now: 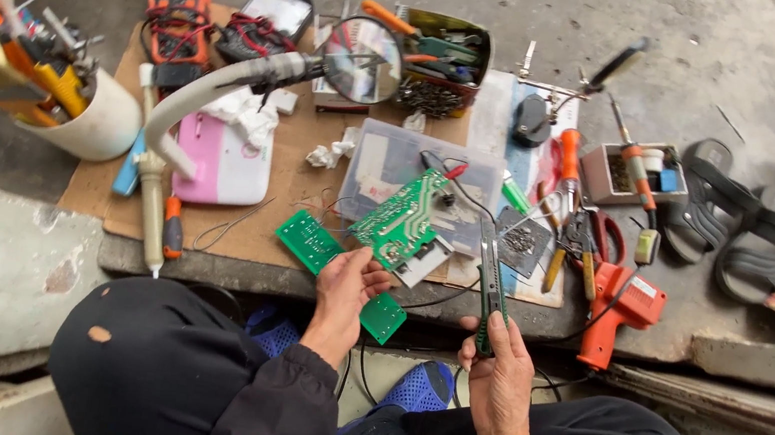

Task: A person is inspecting and adjusting electronic circuit boards using a small hand tool at a repair station.

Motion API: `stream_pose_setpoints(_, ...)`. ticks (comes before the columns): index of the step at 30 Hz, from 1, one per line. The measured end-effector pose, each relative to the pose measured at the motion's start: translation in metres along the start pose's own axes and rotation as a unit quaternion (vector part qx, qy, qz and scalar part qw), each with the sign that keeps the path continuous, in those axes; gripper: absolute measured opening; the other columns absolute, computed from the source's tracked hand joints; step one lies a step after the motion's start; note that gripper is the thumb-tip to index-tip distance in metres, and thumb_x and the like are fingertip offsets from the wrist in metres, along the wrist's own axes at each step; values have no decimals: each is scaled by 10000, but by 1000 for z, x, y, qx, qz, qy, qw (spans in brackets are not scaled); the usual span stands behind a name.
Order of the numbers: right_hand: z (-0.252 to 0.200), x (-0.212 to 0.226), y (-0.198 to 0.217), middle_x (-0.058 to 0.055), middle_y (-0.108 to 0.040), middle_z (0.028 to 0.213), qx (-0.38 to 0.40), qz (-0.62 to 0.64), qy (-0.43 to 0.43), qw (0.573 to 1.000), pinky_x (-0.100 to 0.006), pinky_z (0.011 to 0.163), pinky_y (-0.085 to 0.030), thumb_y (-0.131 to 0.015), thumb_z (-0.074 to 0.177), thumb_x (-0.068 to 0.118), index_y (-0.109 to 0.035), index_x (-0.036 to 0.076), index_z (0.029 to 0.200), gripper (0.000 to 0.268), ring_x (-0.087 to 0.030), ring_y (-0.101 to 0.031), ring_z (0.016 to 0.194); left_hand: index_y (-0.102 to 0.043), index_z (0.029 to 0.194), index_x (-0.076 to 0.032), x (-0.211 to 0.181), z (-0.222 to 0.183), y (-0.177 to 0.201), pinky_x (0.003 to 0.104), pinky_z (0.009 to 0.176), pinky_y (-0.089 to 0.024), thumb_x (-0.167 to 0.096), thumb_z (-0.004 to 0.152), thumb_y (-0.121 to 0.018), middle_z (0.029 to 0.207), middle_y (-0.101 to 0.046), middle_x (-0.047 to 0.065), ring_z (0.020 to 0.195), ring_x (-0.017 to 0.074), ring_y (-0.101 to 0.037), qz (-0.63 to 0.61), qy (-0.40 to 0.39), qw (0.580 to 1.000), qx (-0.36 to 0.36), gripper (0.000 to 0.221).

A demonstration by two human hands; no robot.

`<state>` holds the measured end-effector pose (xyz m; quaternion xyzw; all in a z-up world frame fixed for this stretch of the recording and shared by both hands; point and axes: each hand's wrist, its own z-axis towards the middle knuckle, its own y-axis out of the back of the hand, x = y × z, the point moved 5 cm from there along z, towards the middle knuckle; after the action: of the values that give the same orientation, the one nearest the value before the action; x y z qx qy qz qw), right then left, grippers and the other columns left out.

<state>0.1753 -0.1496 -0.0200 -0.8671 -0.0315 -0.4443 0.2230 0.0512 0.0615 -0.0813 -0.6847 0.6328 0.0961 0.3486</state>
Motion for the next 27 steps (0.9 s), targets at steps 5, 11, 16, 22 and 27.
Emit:
stream_pose_setpoints(5,-2,4,2,-170,-724,1063,-12,22,-2,1000,-337,588,-417,-686,1103,219,-641,68,1203,187,-202,-524,677,-661,1143,-47,-4,22,10,385,801,-684,-148,1074,-736,1003,-672,121,858,242,-706,-79,50,995,-16,144)
stream_pose_setpoints(11,-5,10,2,-177,-739,1066,-28,29,-18,999,-340,573,-428,-701,1086,226,-632,70,1236,227,-199,-539,671,-690,1010,-107,7,77,34,300,735,-647,-105,974,-805,855,-750,37,771,147,-762,-166,123,978,-22,120)
stream_pose_setpoints(16,0,0,11,-269,-802,995,-57,54,9,997,-309,484,-477,-728,1087,169,-728,-4,1295,270,-221,-625,567,-668,1096,-24,6,110,58,278,786,-696,-42,881,-887,978,-776,74,825,129,-807,-213,159,964,-8,308)
stream_pose_setpoints(22,0,1,10,-271,-808,993,-34,46,21,998,-297,477,-501,-735,1082,185,-721,-38,1338,340,-200,-648,572,-651,1096,9,-1,116,68,247,740,-714,31,867,-852,961,-818,123,789,133,-827,-295,189,935,-44,305)
stream_pose_setpoints(27,6,-5,14,-272,-805,997,-31,41,20,998,-287,470,-508,-738,1079,190,-724,-21,1347,341,-195,-651,569,-658,1094,24,-1,112,71,220,707,-706,54,874,-837,943,-825,142,762,127,-818,-312,210,925,-45,285)
